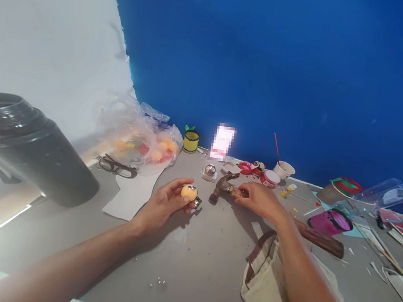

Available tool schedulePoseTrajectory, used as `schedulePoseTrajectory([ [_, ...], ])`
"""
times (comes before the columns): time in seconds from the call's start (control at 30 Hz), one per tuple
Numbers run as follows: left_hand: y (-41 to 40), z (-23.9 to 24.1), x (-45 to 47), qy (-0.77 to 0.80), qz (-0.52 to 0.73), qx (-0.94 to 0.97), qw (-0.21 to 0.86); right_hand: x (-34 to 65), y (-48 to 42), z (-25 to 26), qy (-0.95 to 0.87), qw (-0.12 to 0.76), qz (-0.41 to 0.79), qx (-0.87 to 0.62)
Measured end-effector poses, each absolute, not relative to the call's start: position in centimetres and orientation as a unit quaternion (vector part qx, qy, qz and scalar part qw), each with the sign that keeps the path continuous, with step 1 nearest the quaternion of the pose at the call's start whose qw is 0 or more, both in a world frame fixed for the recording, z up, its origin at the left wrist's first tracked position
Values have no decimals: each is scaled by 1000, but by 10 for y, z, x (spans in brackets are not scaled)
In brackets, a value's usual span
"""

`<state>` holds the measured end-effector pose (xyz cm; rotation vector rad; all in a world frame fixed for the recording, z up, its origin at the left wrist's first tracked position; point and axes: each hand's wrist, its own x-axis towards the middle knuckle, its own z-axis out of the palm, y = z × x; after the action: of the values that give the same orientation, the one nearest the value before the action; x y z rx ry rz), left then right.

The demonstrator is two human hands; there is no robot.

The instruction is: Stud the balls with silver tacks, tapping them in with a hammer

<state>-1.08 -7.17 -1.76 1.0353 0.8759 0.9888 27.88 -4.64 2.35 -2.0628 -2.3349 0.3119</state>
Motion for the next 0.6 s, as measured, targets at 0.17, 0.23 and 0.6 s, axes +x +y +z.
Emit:
schedulePoseTrajectory([
  [0.17,-69,-20,-11,385,445,459,666,263,-66,35,-757,276,-38,-591],
  [0.23,-70,-17,-11,382,439,471,663,252,-71,30,-766,360,-3,-533],
  [0.6,-67,-14,-12,367,440,476,667,241,-77,27,-740,485,21,-466],
])
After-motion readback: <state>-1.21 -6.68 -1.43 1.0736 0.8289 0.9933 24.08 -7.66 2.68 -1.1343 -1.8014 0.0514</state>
